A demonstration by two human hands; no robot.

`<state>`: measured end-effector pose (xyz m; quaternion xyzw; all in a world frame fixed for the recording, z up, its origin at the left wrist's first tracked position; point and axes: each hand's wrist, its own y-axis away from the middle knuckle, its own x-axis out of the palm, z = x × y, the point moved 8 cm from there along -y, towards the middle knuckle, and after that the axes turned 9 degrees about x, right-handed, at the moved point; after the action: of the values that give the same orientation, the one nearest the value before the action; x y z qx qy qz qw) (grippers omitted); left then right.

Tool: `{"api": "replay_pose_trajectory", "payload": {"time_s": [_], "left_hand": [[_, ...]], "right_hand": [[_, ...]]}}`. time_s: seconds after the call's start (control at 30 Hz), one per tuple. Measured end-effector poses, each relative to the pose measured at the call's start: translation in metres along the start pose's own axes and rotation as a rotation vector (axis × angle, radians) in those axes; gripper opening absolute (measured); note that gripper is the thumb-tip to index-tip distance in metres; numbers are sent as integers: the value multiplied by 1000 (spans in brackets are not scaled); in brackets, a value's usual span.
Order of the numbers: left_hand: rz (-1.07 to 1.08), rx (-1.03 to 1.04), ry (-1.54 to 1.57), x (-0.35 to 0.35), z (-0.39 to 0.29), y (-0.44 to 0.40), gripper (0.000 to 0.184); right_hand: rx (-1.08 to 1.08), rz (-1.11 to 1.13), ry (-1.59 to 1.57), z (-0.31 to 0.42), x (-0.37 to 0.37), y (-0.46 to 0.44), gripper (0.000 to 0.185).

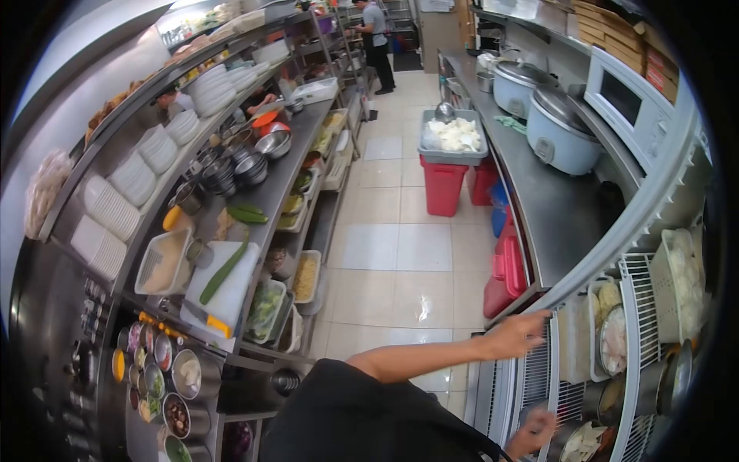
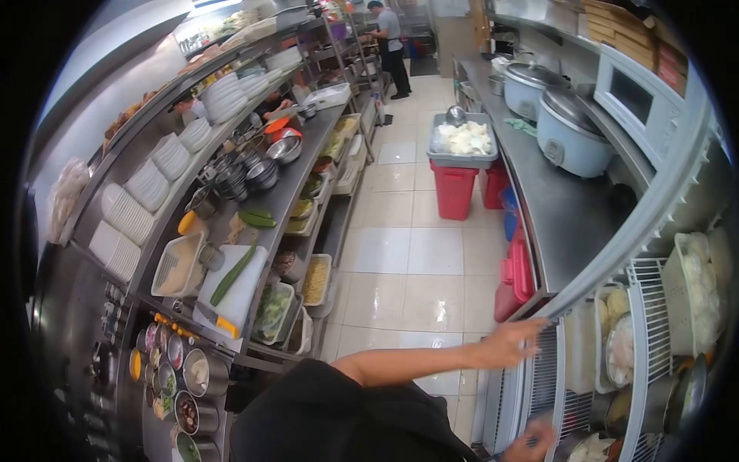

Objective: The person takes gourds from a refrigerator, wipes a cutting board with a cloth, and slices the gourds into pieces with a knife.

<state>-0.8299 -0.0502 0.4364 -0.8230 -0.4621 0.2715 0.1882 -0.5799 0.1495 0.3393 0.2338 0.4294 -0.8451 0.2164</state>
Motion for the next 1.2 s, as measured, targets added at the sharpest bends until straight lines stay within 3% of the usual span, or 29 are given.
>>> {"api": "replay_pose_trajectory", "payload": {"time_s": [0.03, 0.07, 0.1, 0.2, 0.3, 0.43, 0.57, 0.67, 0.97, 1.2], "left_hand": [[-13, -114, -28, -40, 9, 24, 33], [70, -311, -188, -64, 59, 67, 24], [147, -436, -374, -90, 89, 109, 26], [369, -976, -608, -165, 151, 258, 55], [387, -1240, -624, -225, 156, 387, 55], [292, -1269, -637, -265, 161, 520, 50], [265, -1538, -420, -296, 154, 589, 58], [218, -1539, -495, -322, 168, 626, 58], [70, -1582, -554, -382, 201, 608, 51], [69, -1403, -483, -363, 224, 554, 44]], "right_hand": [[153, 174, -125, 21, 22, 35, 6], [540, 400, 35, -77, 82, 126, 8], [701, 606, 134, -84, 109, 174, 8], [793, 931, 243, -54, 145, 236, 9], [822, 1075, 285, -25, 169, 263, 10], [816, 1147, 286, 16, 189, 281, 11], [836, 1158, 282, 43, 202, 299, 13], [873, 1154, 283, 63, 202, 308, 15], [928, 1177, 293, 93, 205, 333, 19], [947, 1176, 300, 103, 207, 338, 23]]}}
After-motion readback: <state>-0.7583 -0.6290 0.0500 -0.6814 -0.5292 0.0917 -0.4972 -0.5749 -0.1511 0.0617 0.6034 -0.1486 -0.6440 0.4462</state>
